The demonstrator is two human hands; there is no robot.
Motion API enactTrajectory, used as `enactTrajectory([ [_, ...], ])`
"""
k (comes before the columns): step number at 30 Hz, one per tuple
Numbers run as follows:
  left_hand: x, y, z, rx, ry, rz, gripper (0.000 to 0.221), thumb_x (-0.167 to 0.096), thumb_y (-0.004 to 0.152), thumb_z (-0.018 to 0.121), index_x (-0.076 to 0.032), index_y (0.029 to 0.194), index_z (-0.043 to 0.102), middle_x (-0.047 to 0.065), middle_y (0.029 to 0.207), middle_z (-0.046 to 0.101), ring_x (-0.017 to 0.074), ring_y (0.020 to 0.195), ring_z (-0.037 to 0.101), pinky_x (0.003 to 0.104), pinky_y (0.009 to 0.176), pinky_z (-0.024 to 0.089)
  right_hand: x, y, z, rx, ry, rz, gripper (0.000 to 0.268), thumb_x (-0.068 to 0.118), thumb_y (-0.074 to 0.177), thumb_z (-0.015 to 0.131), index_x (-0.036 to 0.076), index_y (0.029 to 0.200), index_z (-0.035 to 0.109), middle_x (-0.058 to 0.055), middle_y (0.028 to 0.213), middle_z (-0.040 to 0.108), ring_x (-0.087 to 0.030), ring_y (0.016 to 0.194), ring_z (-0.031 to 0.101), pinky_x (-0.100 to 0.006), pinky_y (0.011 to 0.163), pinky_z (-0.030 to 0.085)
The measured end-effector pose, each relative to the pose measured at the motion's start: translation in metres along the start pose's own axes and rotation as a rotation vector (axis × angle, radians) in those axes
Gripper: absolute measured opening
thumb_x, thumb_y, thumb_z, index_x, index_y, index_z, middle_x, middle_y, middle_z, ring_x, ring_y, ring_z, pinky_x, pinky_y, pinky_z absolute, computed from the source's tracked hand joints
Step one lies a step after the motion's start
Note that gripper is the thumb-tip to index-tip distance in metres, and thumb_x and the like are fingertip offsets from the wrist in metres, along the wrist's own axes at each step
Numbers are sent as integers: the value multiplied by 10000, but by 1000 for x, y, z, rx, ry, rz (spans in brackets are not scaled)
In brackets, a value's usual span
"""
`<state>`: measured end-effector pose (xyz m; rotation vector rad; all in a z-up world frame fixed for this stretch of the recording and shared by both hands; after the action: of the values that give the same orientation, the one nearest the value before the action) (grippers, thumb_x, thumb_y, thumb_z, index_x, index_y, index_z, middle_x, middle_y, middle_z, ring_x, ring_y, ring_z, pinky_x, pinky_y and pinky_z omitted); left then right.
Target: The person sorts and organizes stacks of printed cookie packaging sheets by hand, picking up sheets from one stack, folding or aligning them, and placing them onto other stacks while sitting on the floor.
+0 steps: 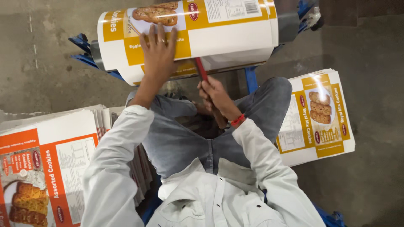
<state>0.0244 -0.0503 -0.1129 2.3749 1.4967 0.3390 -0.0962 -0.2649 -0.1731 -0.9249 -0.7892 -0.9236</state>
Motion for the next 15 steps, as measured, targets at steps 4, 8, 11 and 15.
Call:
enactTrajectory([
  [4, 86, 73, 64, 192, -87, -312, 317, -177, 931, 676, -91, 1235, 701, 224, 1220, 692, 430, 1130, 651, 586, 969, 472, 31, 1, -24, -197, 60, -40, 379, 431, 1089, 523, 72, 969, 549, 14, 675, 511, -86, 471, 475, -251, 372, 372],
  [8, 114, 115, 102, 245, -154, -407, 199, -212, 969, 615, -98, 1084, 731, 210, 1075, 724, 410, 1003, 689, 568, 900, 498, 62, 16, -100, -349, 132, -187, 241, 336, 1081, 550, 98, 1054, 572, 19, 709, 480, -104, 489, 447, -291, 422, 404],
  [11, 90, 95, 81, 142, -139, -266, 265, -153, 872, 642, -129, 1118, 737, 189, 1075, 724, 418, 1038, 659, 620, 953, 412, 69, 28, -145, -385, 165, -198, 229, 334, 1103, 517, 111, 1056, 545, 25, 715, 484, -101, 508, 463, -292, 449, 424],
  [15, 59, 65, 35, 24, -126, -211, 441, -184, 852, 705, -81, 1276, 638, 181, 1276, 665, 439, 1226, 552, 643, 1039, 324, 74, 34, -179, -446, 174, -266, 215, 313, 1117, 502, 108, 1085, 559, 12, 750, 514, -116, 542, 492, -299, 491, 440],
])
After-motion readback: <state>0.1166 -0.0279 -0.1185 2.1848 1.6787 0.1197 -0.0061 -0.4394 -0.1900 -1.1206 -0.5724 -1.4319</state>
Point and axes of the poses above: each hand's wrist, its own y-axis towards the middle knuckle, its own z-axis out of the palm, x = y × z, the point moved 2 cm from there along y, towards the middle knuckle
